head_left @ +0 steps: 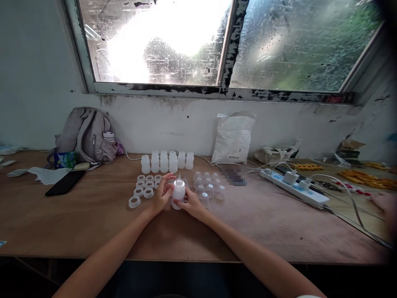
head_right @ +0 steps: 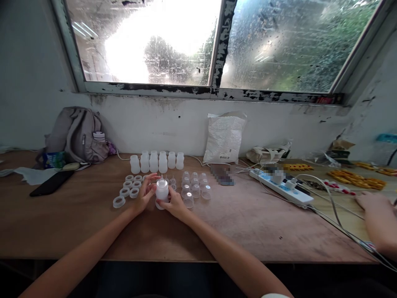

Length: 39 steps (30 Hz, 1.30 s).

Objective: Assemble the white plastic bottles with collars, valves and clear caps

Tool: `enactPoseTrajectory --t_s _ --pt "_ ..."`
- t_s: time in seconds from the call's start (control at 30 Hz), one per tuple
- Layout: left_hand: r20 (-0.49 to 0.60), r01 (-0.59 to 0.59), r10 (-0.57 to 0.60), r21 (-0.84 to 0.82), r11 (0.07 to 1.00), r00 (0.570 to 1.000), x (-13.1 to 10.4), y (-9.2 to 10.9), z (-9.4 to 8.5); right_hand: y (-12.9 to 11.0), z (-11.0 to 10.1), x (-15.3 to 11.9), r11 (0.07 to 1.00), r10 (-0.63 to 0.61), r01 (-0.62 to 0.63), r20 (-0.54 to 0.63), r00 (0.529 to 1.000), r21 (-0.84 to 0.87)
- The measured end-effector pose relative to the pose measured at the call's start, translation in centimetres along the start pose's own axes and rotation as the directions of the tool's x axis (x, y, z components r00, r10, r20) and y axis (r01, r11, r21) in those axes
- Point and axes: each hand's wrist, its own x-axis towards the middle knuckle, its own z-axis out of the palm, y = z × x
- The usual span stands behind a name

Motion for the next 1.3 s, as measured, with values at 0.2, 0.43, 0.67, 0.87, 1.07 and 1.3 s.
enactPoseTrajectory --t_s 0.2,0.43,0.67,0.87,1.07,1.3 --pt "-0.016 0.024 -0.024 0.045 0.999 1.000 -0.1 0.0 0.2 0.1 0.0 -0.1 1.000 -0.001 0.001 -0.001 1.000 -0.008" --pt "-0.072 0.028 -0.022 0.091 0.995 0.997 0.0 -0.1 0.3 0.0 0.0 -0.1 1.000 0.001 -0.001 0.008 1.000 -0.006" --pt "-0.086 0.050 -0.042 0.093 0.994 0.995 -0.3 -0.2 0.7 -0.2 0.1 -0.1 1.000 -0.014 0.014 -0.008 1.000 0.000" --pt "0.070 0.108 -0.107 -0.014 0.994 0.992 -0.7 1.1 0.9 -0.2 0.0 -0.3 0.999 -0.014 0.011 0.054 0.998 0.049" --pt "-0.027 0.024 -0.021 0.128 0.991 0.999 -0.7 0.2 1.3 -0.3 0.2 -0.3 0.997 -0.078 0.077 0.049 0.996 0.024" --pt "-0.082 0.033 -0.030 0.034 0.999 0.996 -0.4 0.6 1.2 -0.5 -0.2 -0.2 0.993 -0.009 -0.002 0.099 0.995 0.118"
